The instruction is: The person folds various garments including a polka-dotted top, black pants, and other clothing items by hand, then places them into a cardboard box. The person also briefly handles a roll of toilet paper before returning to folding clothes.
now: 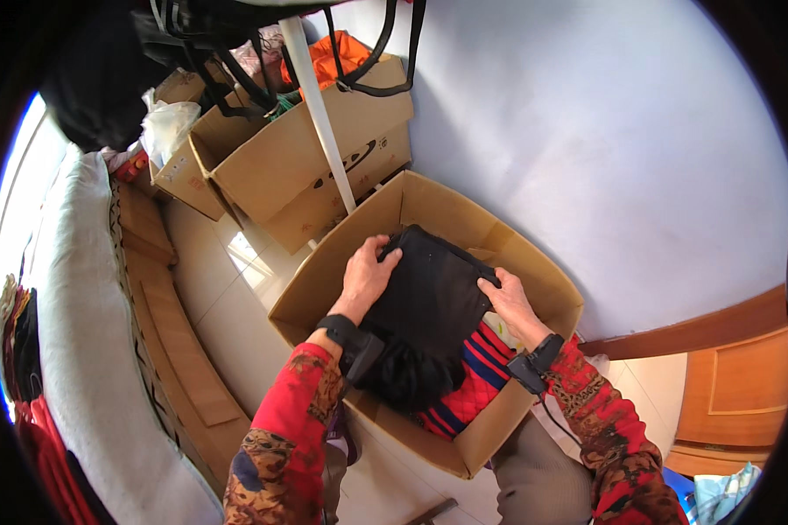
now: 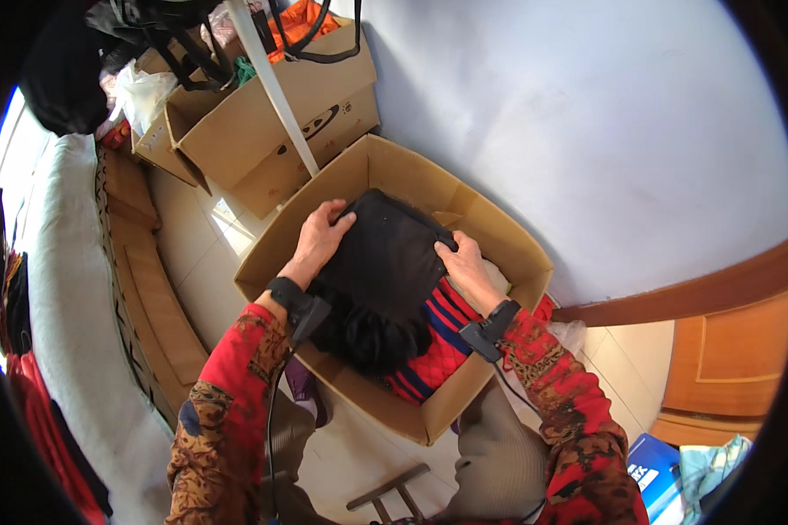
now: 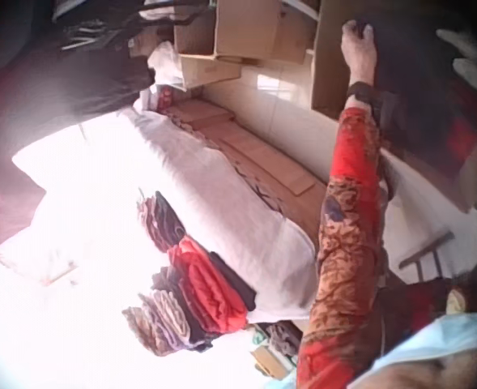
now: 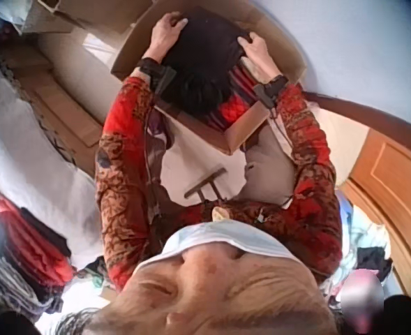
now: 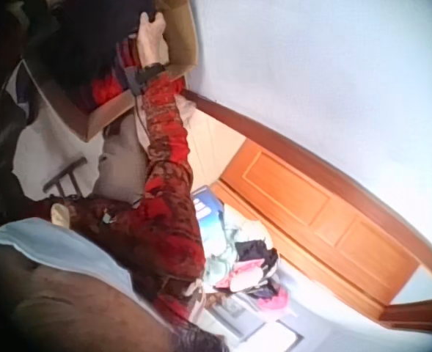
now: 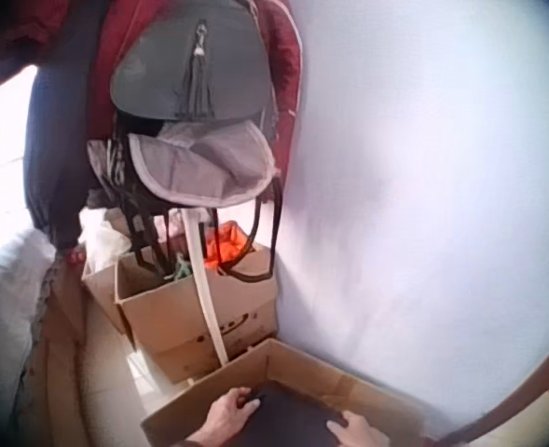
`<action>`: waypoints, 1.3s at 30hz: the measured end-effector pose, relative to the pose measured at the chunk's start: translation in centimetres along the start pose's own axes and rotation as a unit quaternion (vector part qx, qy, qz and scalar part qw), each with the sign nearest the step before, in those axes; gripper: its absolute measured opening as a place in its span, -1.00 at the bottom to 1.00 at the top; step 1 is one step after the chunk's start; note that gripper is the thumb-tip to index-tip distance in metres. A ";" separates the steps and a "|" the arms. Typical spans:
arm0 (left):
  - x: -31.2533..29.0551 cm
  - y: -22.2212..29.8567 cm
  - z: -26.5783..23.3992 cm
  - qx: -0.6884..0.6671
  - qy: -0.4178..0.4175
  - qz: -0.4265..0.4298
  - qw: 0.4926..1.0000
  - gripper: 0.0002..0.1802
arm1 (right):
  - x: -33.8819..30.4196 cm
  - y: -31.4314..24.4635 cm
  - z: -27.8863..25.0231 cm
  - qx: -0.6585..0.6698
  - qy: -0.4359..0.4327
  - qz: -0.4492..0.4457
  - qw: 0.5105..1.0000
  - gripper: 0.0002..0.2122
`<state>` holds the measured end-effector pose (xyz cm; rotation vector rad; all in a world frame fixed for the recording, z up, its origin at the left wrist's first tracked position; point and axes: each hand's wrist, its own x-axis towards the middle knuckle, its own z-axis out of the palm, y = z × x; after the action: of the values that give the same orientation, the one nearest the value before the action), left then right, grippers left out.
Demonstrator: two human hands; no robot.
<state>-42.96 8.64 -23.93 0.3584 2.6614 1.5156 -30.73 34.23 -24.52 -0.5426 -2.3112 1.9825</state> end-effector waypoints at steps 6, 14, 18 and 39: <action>2.2 -7.3 1.3 0.101 -0.016 -0.221 0.970 -0.48 | 4.0 6.6 0.3 -0.350 0.091 0.017 0.932 -0.42; -1.5 -10.9 7.4 0.189 -0.235 -0.186 0.935 -0.49 | -4.8 -0.4 -9.0 -0.196 0.031 -0.119 0.973 -0.79; -1.9 -12.7 12.8 0.126 -0.109 -0.265 0.950 -0.35 | -9.2 0.0 -9.9 -0.363 0.090 -0.194 0.907 -0.83; -0.8 -17.2 15.6 -0.357 0.071 -0.513 0.778 -0.19 | -9.2 1.8 -9.7 -0.361 0.128 -0.273 0.883 -0.82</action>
<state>-42.63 13.11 -46.73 -1.0800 1.5136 1.8551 -19.15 40.90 -22.75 -0.1155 -2.5743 0.7355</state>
